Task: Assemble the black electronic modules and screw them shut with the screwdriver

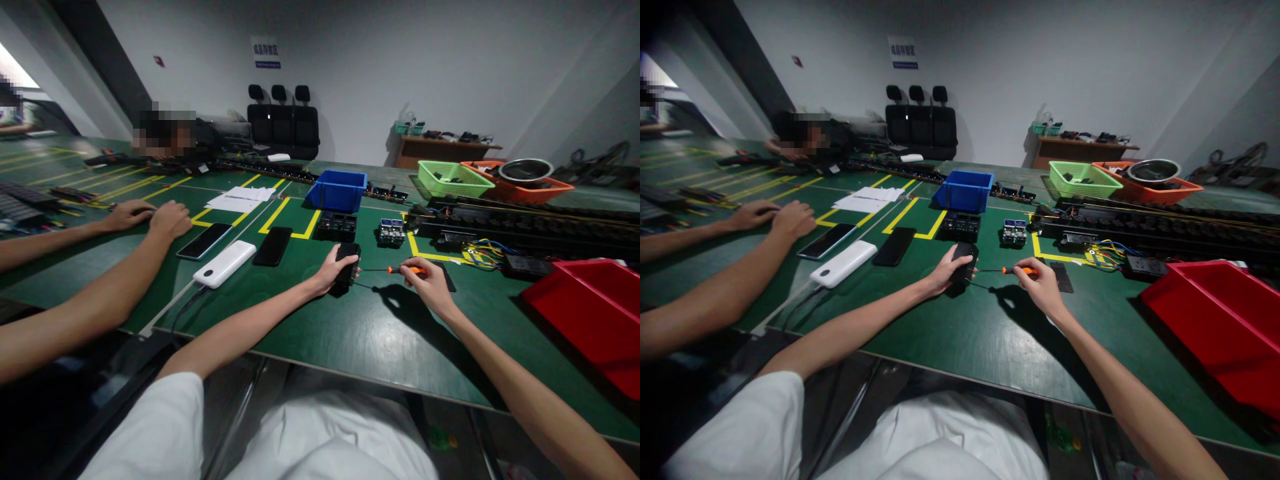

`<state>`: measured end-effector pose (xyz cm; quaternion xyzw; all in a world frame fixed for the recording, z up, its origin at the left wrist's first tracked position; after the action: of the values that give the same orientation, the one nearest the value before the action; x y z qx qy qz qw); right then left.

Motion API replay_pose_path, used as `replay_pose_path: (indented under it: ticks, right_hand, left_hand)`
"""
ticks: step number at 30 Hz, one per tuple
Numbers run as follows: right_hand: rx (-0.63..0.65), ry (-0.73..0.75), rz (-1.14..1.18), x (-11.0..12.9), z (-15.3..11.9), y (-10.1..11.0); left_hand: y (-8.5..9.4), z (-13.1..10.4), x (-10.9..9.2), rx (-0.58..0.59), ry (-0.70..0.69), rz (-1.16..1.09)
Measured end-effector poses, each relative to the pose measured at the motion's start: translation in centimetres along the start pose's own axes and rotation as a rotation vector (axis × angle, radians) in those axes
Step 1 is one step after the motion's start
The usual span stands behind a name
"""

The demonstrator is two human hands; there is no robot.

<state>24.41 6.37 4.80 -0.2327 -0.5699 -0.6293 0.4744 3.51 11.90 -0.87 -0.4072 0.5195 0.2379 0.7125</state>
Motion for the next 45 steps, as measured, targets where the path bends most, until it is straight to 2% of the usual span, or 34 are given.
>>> replay_pose_path:
  ticks: [45]
  right_hand:
    - [0.0, 0.009, -0.016, 0.39, -0.1, -0.11]
  left_hand:
    - [-0.48, -0.3, -0.39, 0.0, 0.005, 0.034]
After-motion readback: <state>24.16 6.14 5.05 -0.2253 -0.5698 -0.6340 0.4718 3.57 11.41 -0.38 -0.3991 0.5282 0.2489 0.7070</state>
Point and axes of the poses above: each hand's wrist, its own z-axis towards the middle knuckle, its own y-axis out of the back of the hand, x = y × z, the point moved 10 cm from there along z, towards the middle knuckle, and after that the axes turned 14 degrees about x, right-handed, at the moved point
